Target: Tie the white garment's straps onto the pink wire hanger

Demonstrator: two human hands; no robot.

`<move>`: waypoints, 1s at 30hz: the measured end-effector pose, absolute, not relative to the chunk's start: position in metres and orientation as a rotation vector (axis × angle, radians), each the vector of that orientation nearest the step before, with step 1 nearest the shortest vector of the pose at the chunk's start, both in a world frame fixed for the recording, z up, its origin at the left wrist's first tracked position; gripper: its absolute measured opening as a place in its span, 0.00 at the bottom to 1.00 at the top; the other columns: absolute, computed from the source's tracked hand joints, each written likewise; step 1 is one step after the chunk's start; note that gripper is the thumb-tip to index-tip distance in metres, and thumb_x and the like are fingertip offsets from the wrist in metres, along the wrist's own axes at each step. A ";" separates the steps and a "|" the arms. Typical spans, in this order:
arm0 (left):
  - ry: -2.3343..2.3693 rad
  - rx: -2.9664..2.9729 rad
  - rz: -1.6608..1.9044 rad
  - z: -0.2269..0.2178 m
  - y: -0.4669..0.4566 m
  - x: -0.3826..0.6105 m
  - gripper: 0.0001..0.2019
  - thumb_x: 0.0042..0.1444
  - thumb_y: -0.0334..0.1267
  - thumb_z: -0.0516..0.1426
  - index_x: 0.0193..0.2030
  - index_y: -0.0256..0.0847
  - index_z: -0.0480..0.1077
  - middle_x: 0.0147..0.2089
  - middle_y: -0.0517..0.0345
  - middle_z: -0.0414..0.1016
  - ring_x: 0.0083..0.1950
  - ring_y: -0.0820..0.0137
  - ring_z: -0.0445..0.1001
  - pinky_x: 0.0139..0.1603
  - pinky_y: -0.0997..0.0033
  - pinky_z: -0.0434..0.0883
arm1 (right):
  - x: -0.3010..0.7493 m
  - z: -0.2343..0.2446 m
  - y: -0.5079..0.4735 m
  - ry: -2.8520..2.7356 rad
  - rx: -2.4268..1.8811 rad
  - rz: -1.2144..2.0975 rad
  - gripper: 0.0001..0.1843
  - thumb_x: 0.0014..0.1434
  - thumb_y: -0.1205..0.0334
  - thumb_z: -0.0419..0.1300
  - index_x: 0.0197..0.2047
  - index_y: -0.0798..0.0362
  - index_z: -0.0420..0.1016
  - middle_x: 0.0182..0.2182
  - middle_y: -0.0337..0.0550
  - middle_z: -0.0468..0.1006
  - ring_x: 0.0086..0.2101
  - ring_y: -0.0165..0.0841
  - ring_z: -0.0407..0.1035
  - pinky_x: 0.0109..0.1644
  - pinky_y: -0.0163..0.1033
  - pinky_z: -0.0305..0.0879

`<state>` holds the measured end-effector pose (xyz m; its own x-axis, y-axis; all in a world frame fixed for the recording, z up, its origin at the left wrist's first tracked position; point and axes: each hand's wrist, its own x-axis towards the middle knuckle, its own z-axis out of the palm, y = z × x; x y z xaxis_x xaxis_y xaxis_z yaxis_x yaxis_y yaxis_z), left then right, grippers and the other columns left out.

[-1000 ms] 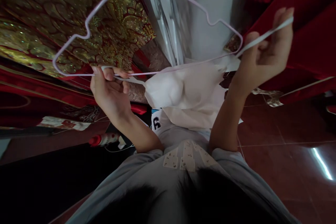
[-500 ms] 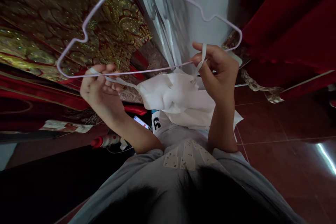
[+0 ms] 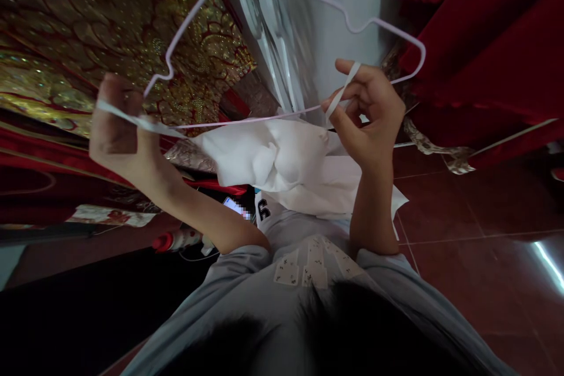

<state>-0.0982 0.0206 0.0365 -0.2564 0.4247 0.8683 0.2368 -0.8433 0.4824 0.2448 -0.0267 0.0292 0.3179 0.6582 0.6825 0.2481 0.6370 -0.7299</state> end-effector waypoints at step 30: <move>0.712 0.808 1.974 0.025 0.008 -0.017 0.05 0.69 0.34 0.58 0.42 0.47 0.66 0.26 0.66 0.60 0.30 0.73 0.73 0.40 0.72 0.77 | 0.258 0.008 -0.006 -1.128 -0.761 0.200 0.24 0.59 0.49 0.75 0.57 0.41 0.81 0.35 0.40 0.83 0.32 0.34 0.76 0.31 0.39 0.67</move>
